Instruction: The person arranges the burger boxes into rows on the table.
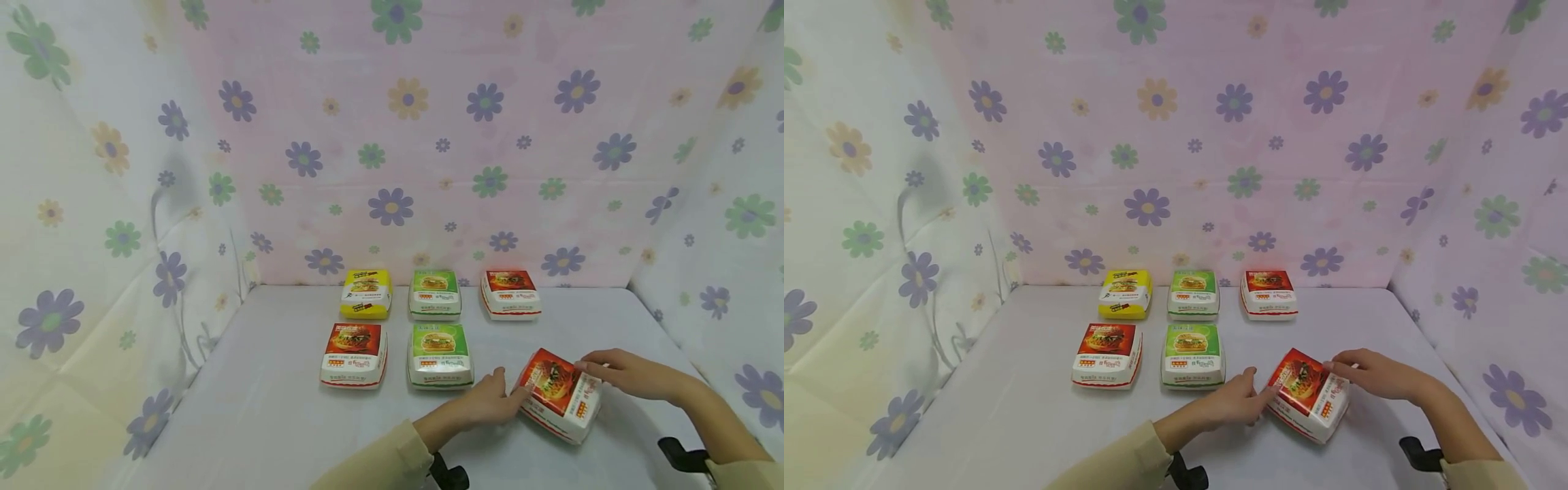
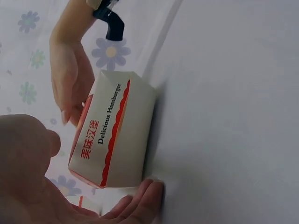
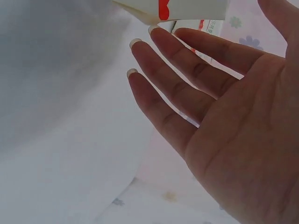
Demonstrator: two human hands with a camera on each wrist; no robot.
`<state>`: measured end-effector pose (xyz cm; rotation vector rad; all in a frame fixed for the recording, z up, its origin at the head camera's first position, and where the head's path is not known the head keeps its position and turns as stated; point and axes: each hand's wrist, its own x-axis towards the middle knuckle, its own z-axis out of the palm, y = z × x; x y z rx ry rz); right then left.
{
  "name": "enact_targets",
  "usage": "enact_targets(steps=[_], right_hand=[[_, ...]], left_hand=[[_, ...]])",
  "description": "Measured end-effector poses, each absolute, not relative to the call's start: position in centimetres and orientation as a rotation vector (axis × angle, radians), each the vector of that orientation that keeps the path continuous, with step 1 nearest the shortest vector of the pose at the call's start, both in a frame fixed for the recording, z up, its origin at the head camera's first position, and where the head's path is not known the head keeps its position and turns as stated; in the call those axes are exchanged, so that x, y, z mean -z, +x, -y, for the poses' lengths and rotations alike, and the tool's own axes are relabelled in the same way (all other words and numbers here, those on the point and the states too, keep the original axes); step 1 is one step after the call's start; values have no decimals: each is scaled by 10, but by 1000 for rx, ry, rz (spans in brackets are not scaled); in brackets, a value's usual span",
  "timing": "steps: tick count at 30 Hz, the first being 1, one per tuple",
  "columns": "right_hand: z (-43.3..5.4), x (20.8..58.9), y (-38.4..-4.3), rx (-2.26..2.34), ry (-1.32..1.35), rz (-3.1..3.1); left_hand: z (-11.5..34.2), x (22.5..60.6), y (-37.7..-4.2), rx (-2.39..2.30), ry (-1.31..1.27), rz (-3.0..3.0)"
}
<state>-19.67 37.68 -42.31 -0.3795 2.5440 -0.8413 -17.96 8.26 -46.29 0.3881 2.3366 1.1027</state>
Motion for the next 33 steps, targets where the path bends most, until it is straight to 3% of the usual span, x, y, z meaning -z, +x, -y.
enact_targets(steps=[13, 33], right_hand=[[-363, 426, -211, 806, -284, -2508], [-364, 429, -190, 848, -182, -2423]], left_hand=[[-90, 472, -170, -1268, 290, -2141], [-100, 473, -184, -1407, 270, -2214]])
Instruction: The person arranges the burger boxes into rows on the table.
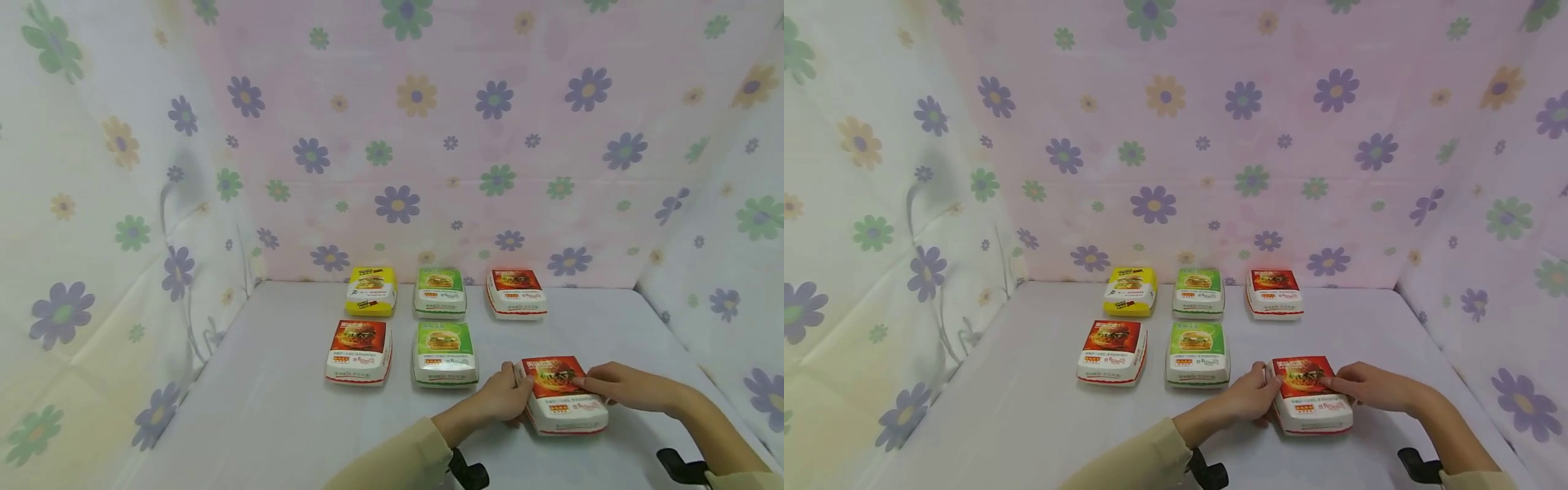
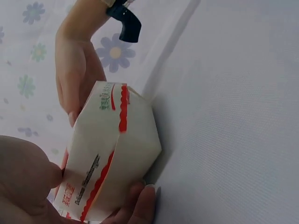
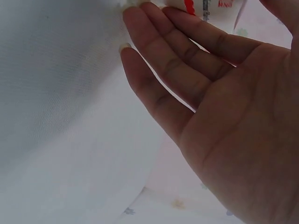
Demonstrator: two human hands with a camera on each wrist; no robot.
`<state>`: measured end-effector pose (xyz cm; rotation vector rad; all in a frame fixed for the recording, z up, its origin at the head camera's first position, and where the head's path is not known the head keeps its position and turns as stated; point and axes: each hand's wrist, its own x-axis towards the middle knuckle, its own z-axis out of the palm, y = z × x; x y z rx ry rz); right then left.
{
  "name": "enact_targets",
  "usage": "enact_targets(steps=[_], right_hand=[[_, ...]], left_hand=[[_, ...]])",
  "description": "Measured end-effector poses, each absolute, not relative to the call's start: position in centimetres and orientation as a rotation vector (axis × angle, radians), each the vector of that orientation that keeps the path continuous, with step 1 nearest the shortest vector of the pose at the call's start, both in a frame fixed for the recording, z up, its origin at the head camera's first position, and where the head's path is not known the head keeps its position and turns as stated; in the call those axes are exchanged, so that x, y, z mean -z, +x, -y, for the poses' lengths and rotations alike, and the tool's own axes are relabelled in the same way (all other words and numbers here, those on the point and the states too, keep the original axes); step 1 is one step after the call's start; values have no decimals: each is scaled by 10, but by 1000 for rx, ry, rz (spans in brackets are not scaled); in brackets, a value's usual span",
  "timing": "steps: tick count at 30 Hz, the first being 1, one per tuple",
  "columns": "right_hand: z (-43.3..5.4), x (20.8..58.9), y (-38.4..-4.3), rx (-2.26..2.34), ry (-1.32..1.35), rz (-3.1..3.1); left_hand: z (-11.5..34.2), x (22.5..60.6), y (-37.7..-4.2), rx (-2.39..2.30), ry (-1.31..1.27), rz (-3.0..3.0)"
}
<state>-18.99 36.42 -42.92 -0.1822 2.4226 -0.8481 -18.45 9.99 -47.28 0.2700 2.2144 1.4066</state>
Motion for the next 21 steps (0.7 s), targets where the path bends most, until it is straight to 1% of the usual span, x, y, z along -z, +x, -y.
enact_targets(steps=[5, 14, 18, 21], right_hand=[[-368, 430, -181, 878, -173, -2383], [-376, 433, -176, 946, -307, -2329], [-382, 436, -173, 980, -333, -2311], [-385, 439, -170, 986, -297, -2316]], left_hand=[[-105, 473, -185, -1400, 257, -2272], [-99, 469, -184, -1345, 222, -2286], [-90, 467, -180, -1297, 250, -2273], [-84, 467, -177, -1301, 308, -2223]])
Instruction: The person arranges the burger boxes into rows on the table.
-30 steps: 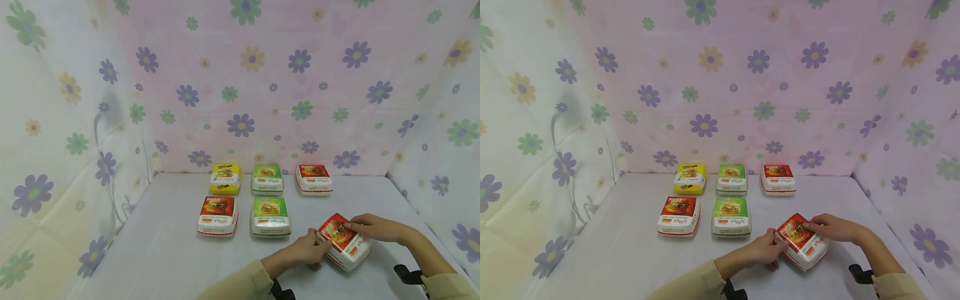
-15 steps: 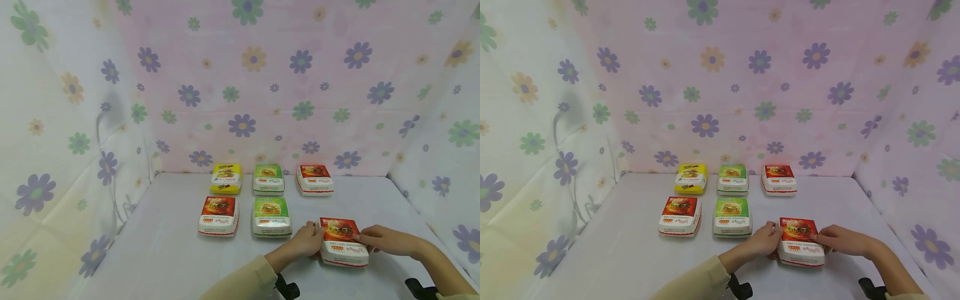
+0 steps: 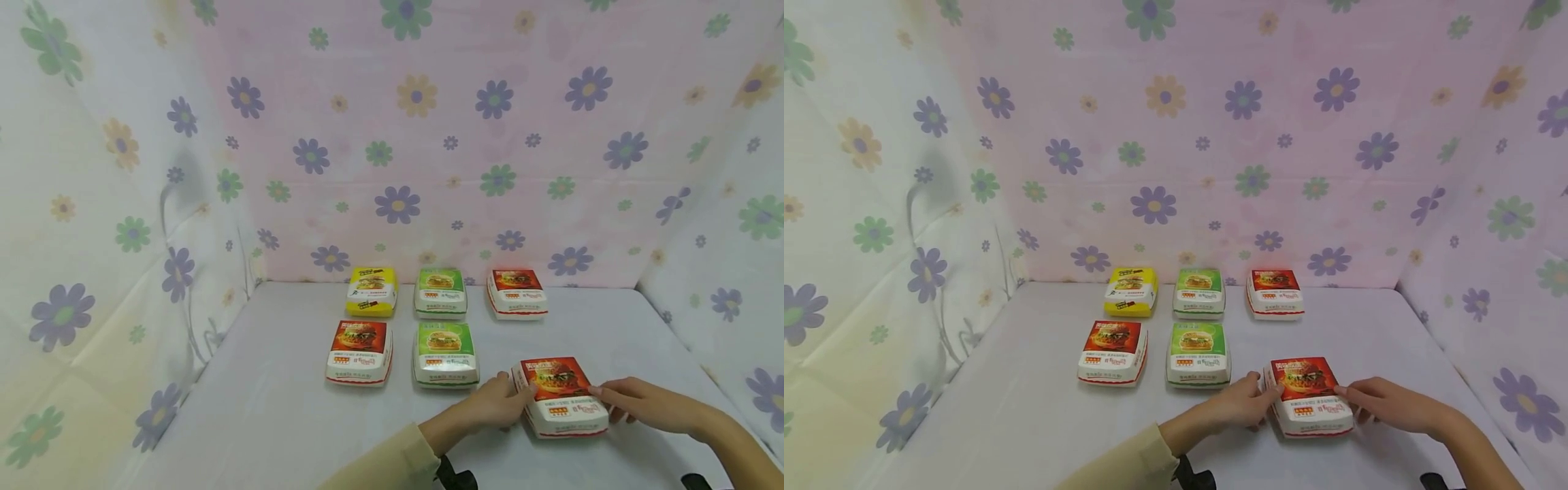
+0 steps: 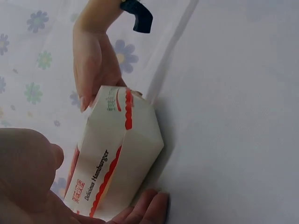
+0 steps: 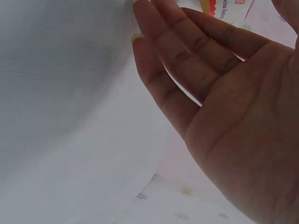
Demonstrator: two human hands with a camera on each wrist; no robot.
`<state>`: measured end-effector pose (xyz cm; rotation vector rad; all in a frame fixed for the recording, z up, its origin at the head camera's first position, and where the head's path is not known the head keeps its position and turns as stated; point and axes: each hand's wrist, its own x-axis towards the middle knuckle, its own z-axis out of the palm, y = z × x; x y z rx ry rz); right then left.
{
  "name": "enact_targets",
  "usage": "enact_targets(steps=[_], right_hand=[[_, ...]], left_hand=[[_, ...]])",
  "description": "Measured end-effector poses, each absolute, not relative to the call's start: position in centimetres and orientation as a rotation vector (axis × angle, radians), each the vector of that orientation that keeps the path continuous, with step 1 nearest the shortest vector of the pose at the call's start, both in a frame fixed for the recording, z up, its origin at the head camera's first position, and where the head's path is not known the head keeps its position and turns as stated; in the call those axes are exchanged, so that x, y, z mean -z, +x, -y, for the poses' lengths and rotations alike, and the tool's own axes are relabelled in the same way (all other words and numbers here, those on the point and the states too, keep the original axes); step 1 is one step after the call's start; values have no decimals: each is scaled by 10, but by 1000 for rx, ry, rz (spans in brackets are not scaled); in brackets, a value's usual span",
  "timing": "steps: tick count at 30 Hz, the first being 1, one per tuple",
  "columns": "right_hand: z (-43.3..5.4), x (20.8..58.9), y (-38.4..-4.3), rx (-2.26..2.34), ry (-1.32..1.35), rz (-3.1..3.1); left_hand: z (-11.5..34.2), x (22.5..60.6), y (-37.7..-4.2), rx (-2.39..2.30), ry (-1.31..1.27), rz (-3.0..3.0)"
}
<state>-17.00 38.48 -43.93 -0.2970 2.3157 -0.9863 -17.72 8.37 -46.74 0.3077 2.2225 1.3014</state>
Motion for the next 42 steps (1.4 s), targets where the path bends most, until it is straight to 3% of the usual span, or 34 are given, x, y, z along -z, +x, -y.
enact_targets(steps=[15, 29, 42], right_hand=[[-383, 450, -165, 1078, -348, -2251], [-369, 441, -180, 1128, -548, -2442], [-360, 440, -201, 1082, -330, -2602]], left_hand=[[-91, 478, -173, -1364, 413, -2097], [-100, 458, -179, -1406, 343, -2374], [-114, 453, -204, -1496, 157, -2405]])
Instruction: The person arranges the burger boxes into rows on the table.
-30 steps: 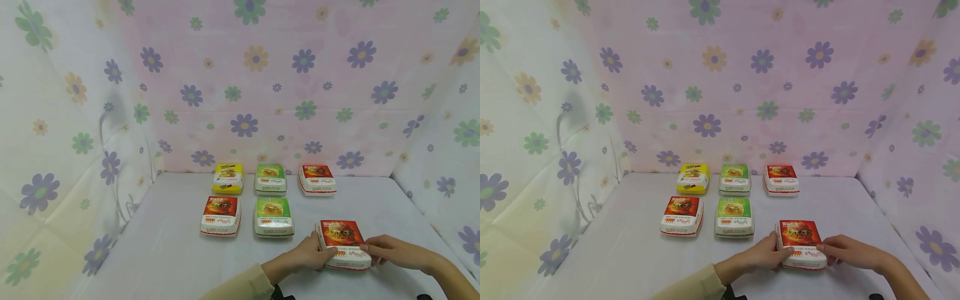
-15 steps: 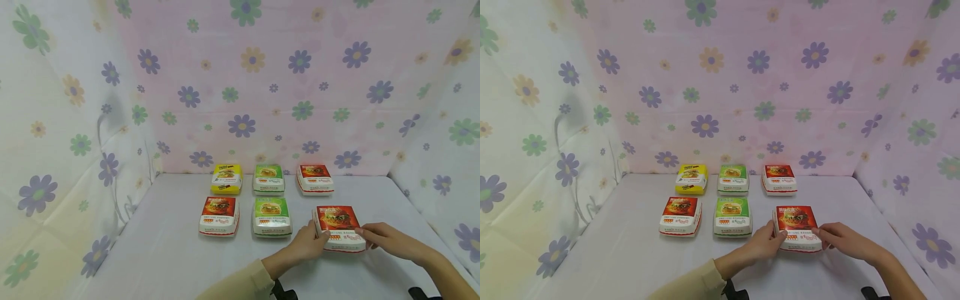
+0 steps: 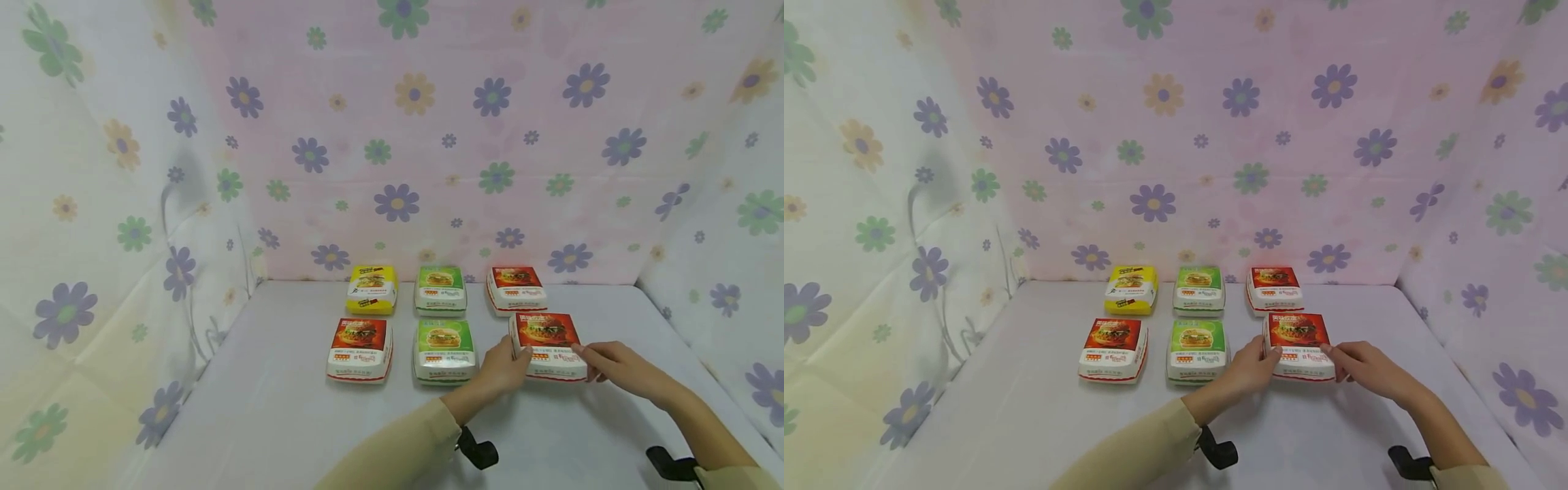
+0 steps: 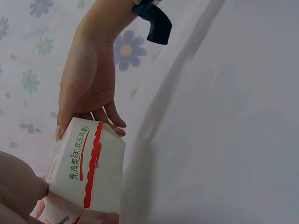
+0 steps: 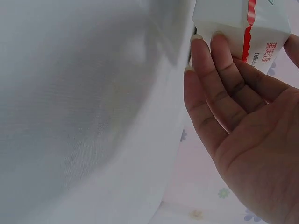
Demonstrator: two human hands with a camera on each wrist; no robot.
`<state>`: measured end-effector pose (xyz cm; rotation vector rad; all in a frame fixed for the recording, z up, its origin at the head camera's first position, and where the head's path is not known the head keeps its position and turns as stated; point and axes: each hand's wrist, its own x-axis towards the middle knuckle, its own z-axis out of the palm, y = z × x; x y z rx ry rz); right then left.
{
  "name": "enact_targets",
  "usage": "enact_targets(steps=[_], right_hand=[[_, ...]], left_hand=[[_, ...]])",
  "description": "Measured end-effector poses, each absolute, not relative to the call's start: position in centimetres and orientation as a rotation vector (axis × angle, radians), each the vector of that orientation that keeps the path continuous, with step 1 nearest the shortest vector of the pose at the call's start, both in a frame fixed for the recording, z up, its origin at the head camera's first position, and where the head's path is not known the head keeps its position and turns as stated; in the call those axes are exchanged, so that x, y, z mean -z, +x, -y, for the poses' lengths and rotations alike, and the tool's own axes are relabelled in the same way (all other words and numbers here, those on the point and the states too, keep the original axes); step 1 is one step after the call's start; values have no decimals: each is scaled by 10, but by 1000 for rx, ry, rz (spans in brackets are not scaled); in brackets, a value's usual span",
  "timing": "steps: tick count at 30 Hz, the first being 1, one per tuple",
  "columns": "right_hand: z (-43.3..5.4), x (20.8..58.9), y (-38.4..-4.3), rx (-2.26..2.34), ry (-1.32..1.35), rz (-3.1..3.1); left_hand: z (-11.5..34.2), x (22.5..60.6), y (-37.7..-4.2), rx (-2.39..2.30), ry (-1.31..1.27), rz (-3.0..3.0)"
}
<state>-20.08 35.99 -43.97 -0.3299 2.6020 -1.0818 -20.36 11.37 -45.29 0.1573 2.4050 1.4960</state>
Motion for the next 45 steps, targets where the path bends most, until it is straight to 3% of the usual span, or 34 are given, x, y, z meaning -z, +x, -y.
enact_targets(steps=[15, 33, 45], right_hand=[[-360, 450, -217, 1111, -292, -2587], [-365, 458, -223, 1126, -273, -2507], [-372, 447, -218, 1061, -195, -2521]], left_hand=[[-124, 460, -214, -1580, -4, -2316], [-125, 469, -216, -1490, -27, -2419], [-110, 461, -203, -1354, 125, -2481]])
